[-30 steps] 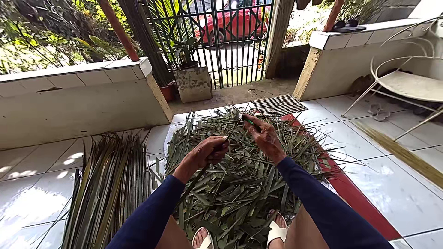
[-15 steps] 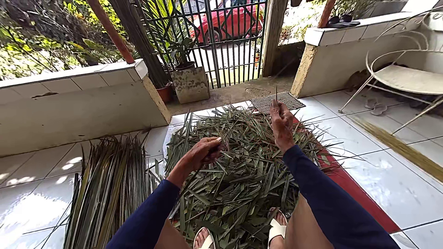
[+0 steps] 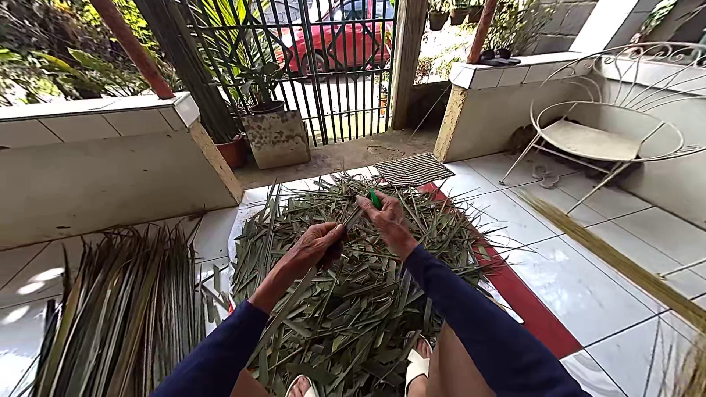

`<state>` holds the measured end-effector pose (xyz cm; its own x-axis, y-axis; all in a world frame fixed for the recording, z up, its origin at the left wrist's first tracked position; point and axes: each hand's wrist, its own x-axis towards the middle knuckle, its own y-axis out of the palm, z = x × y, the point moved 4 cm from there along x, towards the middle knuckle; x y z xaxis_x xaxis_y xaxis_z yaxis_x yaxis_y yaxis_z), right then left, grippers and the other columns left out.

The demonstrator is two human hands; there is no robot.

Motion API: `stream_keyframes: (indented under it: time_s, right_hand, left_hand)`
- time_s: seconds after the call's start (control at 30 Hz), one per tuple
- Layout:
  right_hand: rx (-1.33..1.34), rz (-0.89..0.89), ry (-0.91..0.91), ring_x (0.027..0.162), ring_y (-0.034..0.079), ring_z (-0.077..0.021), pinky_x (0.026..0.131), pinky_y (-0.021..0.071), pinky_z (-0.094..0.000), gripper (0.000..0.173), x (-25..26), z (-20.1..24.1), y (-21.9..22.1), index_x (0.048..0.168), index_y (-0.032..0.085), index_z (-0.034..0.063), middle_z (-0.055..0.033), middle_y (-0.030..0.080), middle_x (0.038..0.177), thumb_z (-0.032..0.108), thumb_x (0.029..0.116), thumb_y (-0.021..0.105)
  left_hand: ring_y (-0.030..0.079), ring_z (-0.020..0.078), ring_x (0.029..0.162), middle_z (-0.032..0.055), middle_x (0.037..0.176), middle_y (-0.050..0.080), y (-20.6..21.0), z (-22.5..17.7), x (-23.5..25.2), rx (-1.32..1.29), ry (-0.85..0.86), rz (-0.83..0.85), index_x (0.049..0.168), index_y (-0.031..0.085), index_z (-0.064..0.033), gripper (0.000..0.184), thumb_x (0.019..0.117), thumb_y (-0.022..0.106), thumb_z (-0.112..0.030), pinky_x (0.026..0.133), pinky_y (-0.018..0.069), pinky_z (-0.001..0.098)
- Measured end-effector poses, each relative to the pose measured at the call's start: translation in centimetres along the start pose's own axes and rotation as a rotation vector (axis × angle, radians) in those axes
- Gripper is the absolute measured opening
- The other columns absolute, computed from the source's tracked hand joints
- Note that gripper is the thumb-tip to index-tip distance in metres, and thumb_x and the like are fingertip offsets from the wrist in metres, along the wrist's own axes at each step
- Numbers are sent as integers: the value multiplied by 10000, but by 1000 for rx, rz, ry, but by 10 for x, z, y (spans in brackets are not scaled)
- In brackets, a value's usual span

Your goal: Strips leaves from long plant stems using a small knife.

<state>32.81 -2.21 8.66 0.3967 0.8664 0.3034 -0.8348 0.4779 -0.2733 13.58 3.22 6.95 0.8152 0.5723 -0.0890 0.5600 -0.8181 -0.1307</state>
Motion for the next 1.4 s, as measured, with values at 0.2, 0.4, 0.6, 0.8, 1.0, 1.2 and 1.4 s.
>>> stream_keyframes:
  time_s: [0.2,0.4,0.6,0.8,1.0,1.2,1.4]
  right_hand:
    - [25,-17,42,556,486,-167,495,425,-344,443,-5,-6,-16,1119,628,128,-57,567,753,554,1024,554]
    - [-68,260,-84,673,572,-125,661,506,-339,392,-24,-3,32,1408,632,192,-19,649,821,365,1076,514]
    - [-77,295,-109,775,637,-93,759,542,-321,380,-30,-2,40,1376,667,203,-16,724,977,383,1063,549]
    - [-96,247,-142,813,654,-84,774,547,-338,351,-29,1,38,1341,699,234,13,742,1045,389,1054,568]
    - [-166,185,-180,952,687,-76,865,561,-376,342,-27,1,38,1329,711,261,58,732,1212,400,1054,562]
    - [-319,66,-211,1046,695,-111,908,559,-455,350,-27,3,34,1330,710,305,60,741,1193,442,1051,550]
    - [-454,-9,-228,969,708,-180,821,563,-487,341,-30,8,34,1312,721,299,12,749,1102,437,1046,559]
  left_hand:
    - [466,74,433,28,646,573,-16,4,-8,3,-22,-90,1063,674,-36,334,1113,456,-285,386,384,193]
    - [419,81,412,47,650,545,-30,-4,-3,-63,-6,-218,1061,651,-40,335,1115,453,-304,370,351,194]
    - [381,66,410,29,622,497,-26,-6,-3,-169,2,-193,1033,625,-61,248,1106,470,-240,380,334,182]
    - [352,44,408,-1,606,456,-27,-9,-7,-271,0,-142,1013,614,-64,243,1104,461,-229,374,308,166]
    - [339,40,405,-12,596,427,-28,-11,-7,-305,-1,-99,1002,601,-69,263,1113,436,-242,372,299,163]
    - [338,42,403,-11,598,421,-26,-12,-7,-274,4,-81,1024,610,-64,293,1116,439,-284,368,299,165]
    - [355,53,393,10,595,454,-28,-13,-8,-180,6,-114,1039,631,-49,305,1110,461,-292,364,310,173]
